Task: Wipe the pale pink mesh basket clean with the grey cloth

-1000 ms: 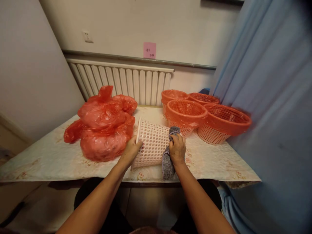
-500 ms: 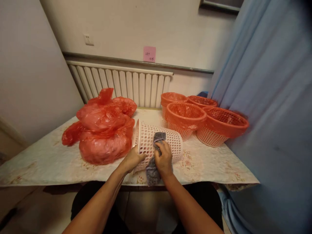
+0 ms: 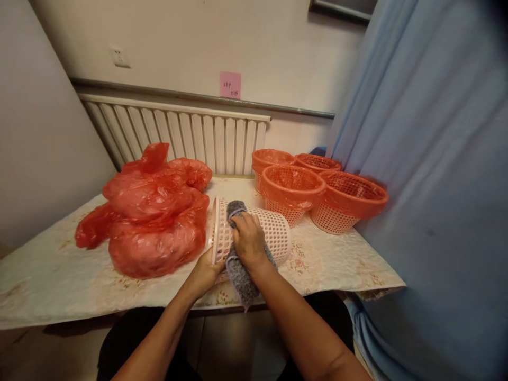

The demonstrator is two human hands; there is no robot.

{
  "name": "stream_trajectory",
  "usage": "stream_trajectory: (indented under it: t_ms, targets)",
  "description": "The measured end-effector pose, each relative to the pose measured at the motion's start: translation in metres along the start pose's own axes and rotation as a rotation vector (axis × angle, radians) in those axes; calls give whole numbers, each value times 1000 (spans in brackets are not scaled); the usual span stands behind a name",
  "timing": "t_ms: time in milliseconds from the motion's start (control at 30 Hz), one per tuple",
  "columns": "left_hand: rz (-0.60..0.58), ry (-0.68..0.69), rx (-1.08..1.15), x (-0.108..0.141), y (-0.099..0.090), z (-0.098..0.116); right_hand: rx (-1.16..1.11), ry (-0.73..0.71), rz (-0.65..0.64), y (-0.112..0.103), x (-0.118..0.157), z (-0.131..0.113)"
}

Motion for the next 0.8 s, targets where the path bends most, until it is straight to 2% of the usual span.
stream_trajectory:
  t_ms: [100, 233, 300, 367, 467, 567, 667, 800]
  targets:
    - [5, -65, -47, 2, -2, -16, 65, 59, 20, -13, -7, 49]
    - [-2, -57, -98, 3, -2, -30, 137, 226, 85, -41, 3, 124]
    - [-7, -38, -106, 3, -2, -33, 155, 284, 127, -55, 13, 146]
    - [-7, -21, -106, 3, -2, -35, 168, 317, 160, -64, 26, 155]
    - [-5, -20, -104, 7, -6, -38, 175, 392, 263, -74, 49, 151]
    - [-27, -46, -111, 12, -6, -42, 173, 425, 381, -78, 71, 131]
    - [-51, -50, -91, 13, -4, -45, 139, 361, 360, -65, 80, 92]
    - [-61, -34, -26, 14, 1, -48, 28, 190, 230, -32, 78, 18]
Point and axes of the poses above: each hand's wrist, its own x-axis away from the middle knuckle, its own y-axis out of the palm, z = x × y, the point moved 10 cm from there along -x, towards the middle knuckle, and after that the axes turned 4 degrees about -x, right-handed, at the moved point
